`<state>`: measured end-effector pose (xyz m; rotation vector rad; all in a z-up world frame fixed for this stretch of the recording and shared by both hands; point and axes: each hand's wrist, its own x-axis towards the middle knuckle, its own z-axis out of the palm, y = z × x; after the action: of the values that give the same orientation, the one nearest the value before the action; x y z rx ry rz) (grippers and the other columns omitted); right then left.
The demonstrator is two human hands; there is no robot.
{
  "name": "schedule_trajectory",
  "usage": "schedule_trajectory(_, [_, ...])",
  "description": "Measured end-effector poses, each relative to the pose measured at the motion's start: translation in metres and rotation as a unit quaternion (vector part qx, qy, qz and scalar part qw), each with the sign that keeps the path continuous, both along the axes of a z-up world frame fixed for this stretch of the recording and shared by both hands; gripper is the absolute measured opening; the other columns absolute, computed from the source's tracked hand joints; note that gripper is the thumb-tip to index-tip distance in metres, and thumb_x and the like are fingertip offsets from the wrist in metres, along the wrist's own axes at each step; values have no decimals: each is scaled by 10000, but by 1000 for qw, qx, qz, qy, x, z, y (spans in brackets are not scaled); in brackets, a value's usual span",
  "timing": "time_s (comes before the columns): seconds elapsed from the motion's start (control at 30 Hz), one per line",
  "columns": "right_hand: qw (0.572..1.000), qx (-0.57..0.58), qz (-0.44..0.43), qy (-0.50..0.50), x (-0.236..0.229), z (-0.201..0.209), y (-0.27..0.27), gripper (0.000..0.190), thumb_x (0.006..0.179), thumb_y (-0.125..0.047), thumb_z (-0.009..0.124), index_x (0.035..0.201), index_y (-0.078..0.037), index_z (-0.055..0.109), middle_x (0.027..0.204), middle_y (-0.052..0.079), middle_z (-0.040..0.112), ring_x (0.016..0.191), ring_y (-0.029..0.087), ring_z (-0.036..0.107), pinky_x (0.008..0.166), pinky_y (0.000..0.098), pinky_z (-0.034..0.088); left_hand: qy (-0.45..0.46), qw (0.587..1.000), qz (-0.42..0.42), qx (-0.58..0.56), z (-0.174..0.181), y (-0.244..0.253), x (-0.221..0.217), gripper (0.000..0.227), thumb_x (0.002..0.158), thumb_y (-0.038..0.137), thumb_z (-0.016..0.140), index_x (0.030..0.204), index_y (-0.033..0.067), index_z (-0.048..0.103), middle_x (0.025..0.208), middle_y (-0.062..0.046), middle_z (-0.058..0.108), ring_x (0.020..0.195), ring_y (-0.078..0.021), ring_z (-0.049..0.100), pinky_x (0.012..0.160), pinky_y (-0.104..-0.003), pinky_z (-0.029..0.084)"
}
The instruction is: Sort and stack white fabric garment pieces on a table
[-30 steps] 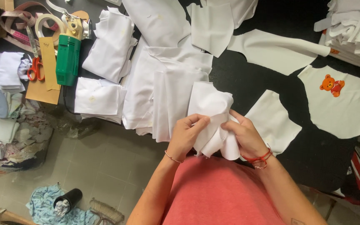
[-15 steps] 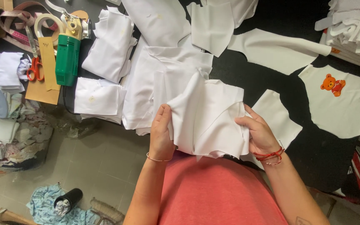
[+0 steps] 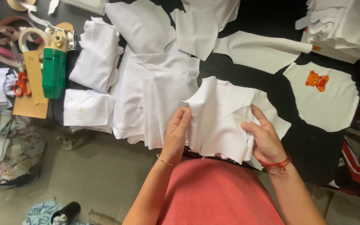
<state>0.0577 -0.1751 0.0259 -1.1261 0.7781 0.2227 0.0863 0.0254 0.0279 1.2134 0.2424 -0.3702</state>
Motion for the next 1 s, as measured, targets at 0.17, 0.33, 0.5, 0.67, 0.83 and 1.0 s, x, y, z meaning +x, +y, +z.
schedule_trajectory(0.17, [996, -76, -57, 3, -27, 14, -36, 537, 749, 55, 430, 1264, -94, 405, 1062, 143, 534, 916, 258, 547, 753, 408, 478, 4, 995, -78, -65, 2, -48, 2, 161, 924, 219, 408, 832, 111, 484, 693, 66, 385, 746, -48, 371, 754, -187, 354])
schedule_trajectory(0.33, [986, -124, -106, 16, -63, -12, -80, 521, 761, 46, 432, 1261, -102, 410, 1085, 123, 516, 954, 237, 531, 779, 381, 466, 22, 995, -74, -64, -44, -64, 5, 185, 928, 251, 390, 845, 111, 478, 690, 50, 406, 728, -58, 370, 739, -203, 356])
schedule_trajectory(0.5, [984, -118, -130, 10, -101, -102, -112, 510, 748, 48, 465, 1228, -121, 442, 1043, 105, 530, 909, 224, 547, 749, 368, 481, -22, 993, -114, 20, -118, -55, 6, 132, 929, 205, 395, 945, 100, 473, 771, 39, 545, 736, -40, 457, 724, -195, 384])
schedule_trajectory(0.67, [983, -109, -145, 25, -91, -80, -97, 476, 765, 17, 488, 1222, -114, 451, 1066, 122, 536, 920, 240, 552, 759, 386, 481, -308, 891, -95, 321, -55, -77, 4, 127, 844, -31, 405, 905, 76, 434, 1144, -117, 543, 1018, -255, 534, 839, -333, 420])
schedule_trajectory(0.83, [984, -148, -99, 16, -89, -64, -95, 489, 736, -1, 567, 1204, -104, 468, 1009, 94, 555, 856, 185, 551, 715, 346, 490, -420, 805, -225, 354, -71, -131, -26, 197, 742, 88, 575, 907, 168, 505, 1018, 17, 566, 895, -188, 566, 784, -304, 452])
schedule_trajectory(1.0, [988, -104, -117, -6, -85, -47, -89, 446, 768, -9, 523, 1206, -74, 464, 985, 102, 569, 847, 177, 568, 718, 332, 500, -378, 768, -287, 431, -59, -170, -35, 539, 648, 465, 610, 1057, 154, 446, 884, -66, 493, 755, -286, 593, 645, -397, 502])
